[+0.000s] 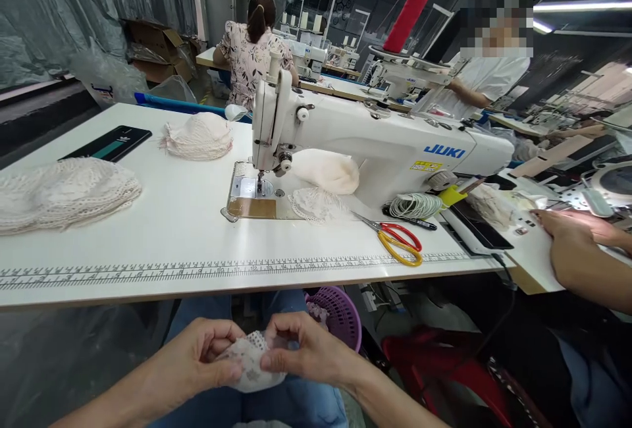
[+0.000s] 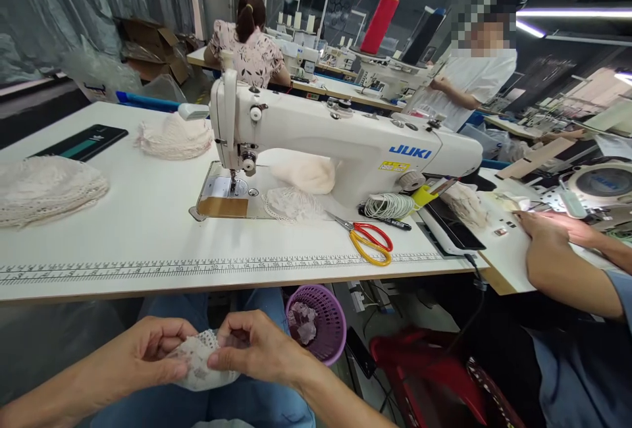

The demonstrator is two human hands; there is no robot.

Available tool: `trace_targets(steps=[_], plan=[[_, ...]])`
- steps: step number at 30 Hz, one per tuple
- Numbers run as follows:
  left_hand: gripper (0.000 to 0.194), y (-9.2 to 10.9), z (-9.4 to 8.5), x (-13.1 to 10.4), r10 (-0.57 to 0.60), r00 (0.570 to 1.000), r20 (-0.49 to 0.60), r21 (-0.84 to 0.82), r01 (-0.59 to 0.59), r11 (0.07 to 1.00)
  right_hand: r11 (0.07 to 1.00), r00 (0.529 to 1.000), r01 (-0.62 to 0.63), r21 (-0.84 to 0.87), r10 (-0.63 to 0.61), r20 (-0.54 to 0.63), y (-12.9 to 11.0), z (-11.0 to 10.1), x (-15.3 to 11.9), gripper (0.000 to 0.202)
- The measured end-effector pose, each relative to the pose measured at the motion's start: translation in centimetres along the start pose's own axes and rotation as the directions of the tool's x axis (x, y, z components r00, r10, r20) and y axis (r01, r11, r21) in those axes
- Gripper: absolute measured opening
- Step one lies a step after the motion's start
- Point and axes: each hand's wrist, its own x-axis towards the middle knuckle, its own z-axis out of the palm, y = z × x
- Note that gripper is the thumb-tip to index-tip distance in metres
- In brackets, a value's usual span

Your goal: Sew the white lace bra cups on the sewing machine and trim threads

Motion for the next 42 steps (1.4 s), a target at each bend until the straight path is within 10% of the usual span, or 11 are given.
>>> trace_targets(steps=[27,42], plan=[[0.046,-0.2,-1.1,0.4,-0.125,0.988,-0.091,0.036,0.129,0.991,0.993,0.972,-0.060,0.098,0.036,0.233,0.8,-1.5,0.1,0.048],[0.046,0.5,-0.7,0.6,-0.098,0.993,-0.069,0.049,0.101,0.994,0.994,0.985,-0.060,0.088,0.044,0.167,0.2,-0.8,0.6,0.049]])
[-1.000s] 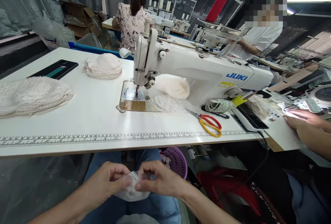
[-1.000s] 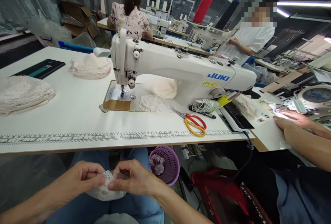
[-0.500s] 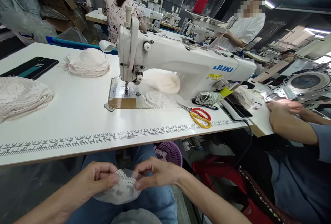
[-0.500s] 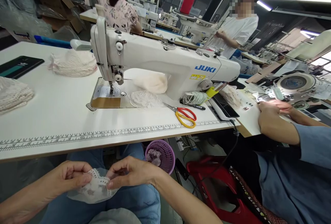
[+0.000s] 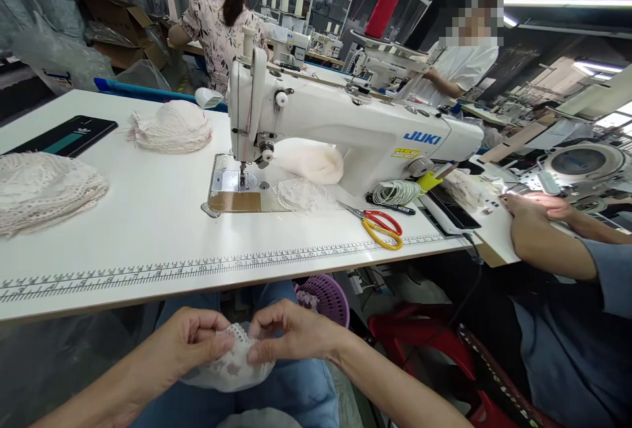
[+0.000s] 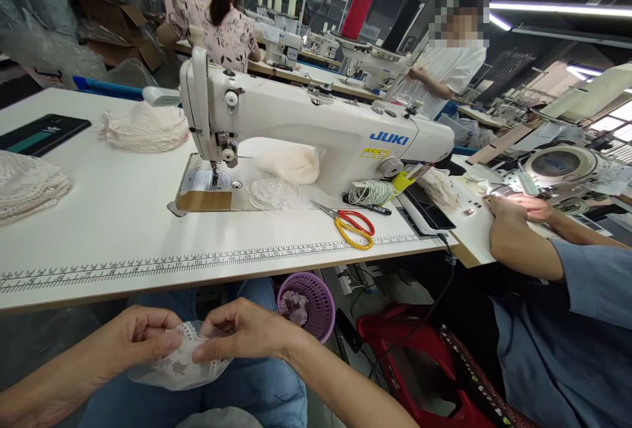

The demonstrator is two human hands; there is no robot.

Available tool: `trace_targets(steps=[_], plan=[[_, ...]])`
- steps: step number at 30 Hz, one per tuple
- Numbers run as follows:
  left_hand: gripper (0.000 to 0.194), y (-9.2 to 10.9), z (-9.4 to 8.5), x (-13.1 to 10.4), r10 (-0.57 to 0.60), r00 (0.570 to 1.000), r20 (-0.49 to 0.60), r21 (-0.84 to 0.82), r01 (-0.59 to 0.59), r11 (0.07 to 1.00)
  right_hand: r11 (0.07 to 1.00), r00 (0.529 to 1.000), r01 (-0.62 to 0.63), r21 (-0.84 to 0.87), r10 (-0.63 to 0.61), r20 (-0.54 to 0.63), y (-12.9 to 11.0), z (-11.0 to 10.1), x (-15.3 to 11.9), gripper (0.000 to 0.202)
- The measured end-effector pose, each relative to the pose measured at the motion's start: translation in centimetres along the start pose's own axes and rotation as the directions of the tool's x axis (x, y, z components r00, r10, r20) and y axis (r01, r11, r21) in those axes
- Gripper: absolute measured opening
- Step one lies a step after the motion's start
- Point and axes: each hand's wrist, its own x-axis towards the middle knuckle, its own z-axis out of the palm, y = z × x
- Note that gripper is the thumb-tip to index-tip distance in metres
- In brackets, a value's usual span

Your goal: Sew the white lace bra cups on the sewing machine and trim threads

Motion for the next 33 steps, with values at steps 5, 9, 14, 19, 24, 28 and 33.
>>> trace_targets(steps=[5,9,14,19,24,28,33], plan=[[0.043,1.0,0.3,-0.2,0.025,0.999,0.020,0.014,-0.025,1.000,0.993,0.999,0.044,-0.106,-0.046,-0.011,-0.5,0.0,0.1,0.047],[0.044,1.8,0.6,-0.1,0.024,0.999,0.030,0.055,-0.026,0.998,0.993,0.996,0.059,-0.101,-0.065,-0.056,-1.3,0.3,0.5,0.045],[0.050,1.5,0.2,0.1,0.114,0.994,-0.004,0.063,-0.113,0.992,0.993,0.984,0.034,-0.116,-0.053,-0.170,-2.0,1.1,1.2,0.046],[0.046,0.4,-0.4,0.0,0.149,0.989,-0.003,0.044,-0.149,0.988,0.987,0.970,0.040,-0.155,-0.076,-0.233,-2.1,1.1,1.1,0.047],[0.050,-0.5,-0.6,0.4,0.179,0.980,-0.083,0.040,-0.176,0.984,0.976,0.962,0.061,-0.210,-0.114,-0.247,-2.2,1.3,1.4,0.042],[0.052,-0.8,-0.8,0.5,0.196,0.971,-0.136,-0.008,-0.199,0.980,0.951,0.944,0.081,-0.300,-0.169,-0.283,-2.5,1.7,2.0,0.035],[0.053,0.4,-0.9,-0.2,0.211,0.955,-0.208,0.009,-0.213,0.977,0.945,0.940,0.068,-0.319,-0.168,-0.297,-3.2,2.0,2.7,0.028]])
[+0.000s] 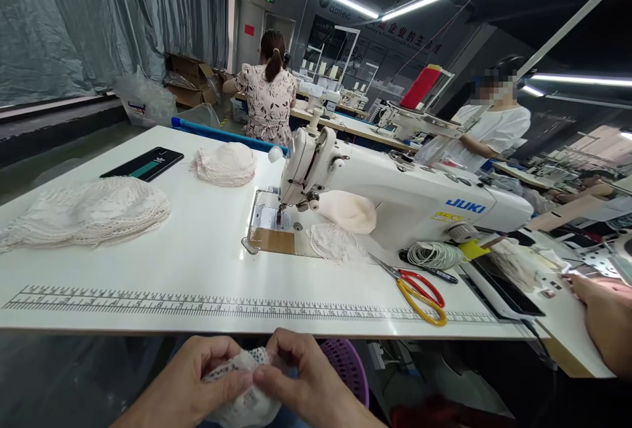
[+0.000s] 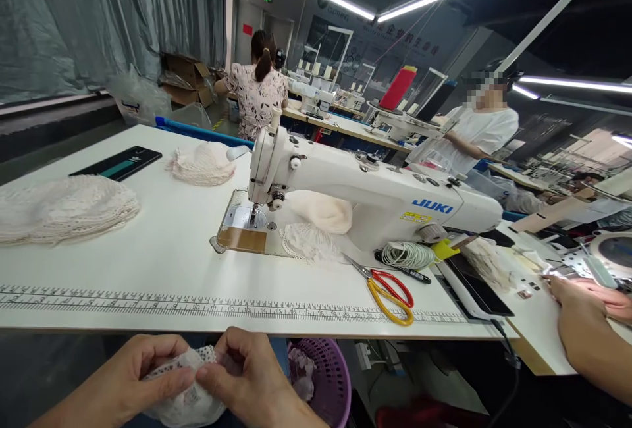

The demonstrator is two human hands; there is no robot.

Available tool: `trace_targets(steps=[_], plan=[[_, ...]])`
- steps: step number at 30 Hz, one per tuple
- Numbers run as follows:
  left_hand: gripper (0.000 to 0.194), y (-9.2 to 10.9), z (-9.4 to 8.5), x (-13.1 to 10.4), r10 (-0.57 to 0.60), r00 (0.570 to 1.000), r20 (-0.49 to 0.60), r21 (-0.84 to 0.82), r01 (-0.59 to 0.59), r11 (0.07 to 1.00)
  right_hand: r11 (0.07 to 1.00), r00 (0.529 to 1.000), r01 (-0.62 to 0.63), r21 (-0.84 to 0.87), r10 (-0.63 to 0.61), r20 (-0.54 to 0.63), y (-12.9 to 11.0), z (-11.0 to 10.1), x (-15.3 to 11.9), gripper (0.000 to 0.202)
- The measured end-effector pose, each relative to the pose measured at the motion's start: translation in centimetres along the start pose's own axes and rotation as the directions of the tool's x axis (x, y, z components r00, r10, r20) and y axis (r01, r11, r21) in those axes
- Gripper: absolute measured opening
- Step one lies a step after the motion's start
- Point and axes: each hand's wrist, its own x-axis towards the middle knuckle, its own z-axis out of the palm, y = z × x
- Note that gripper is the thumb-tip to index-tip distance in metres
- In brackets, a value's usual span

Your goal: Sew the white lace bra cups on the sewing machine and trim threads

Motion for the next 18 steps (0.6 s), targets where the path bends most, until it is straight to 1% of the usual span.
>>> trace_targets(steps=[5,8,10,12,14,16,17,18], plan=[[0.056,1.6,-0.3,-0.3,0.001,1.000,-0.012,0.050,-0.001,0.999,1.000,1.000,-0.009,0.001,0.009,-0.023,-0.4,0.1,0.1,0.025],[0.049,2.6,-0.8,-0.5,0.017,0.998,-0.055,0.169,-0.008,0.986,0.999,0.999,-0.037,-0.017,0.036,-0.035,-0.2,0.0,0.2,0.024],[0.043,3.8,-1.4,-0.6,0.015,0.994,-0.104,0.252,0.011,0.968,0.999,0.998,-0.045,-0.009,0.045,-0.032,-0.1,-0.1,0.6,0.025],[0.035,5.8,-2.3,-0.1,0.018,0.992,-0.127,0.347,0.027,0.938,1.000,1.000,-0.020,-0.014,0.020,-0.023,-0.3,-0.4,1.5,0.026],[0.027,8.5,-3.5,1.2,0.028,0.995,-0.099,0.467,0.022,0.884,0.996,0.999,0.036,-0.083,-0.038,-0.023,-0.7,-1.1,2.9,0.025],[0.021,11.6,-4.8,3.6,0.033,0.999,-0.026,0.572,-0.012,0.820,0.966,0.990,0.124,-0.228,-0.136,-0.039,-1.5,-2.2,4.6,0.021],[0.020,13.0,-5.4,5.1,0.031,0.999,0.008,0.600,-0.030,0.799,0.929,0.977,0.177,-0.324,-0.206,-0.057,-1.9,-3.0,5.5,0.019],[0.018,14.2,-5.9,6.8,0.020,0.999,0.040,0.621,-0.041,0.782,0.870,0.950,0.238,-0.432,-0.301,-0.084,-2.3,-4.0,6.3,0.019]])
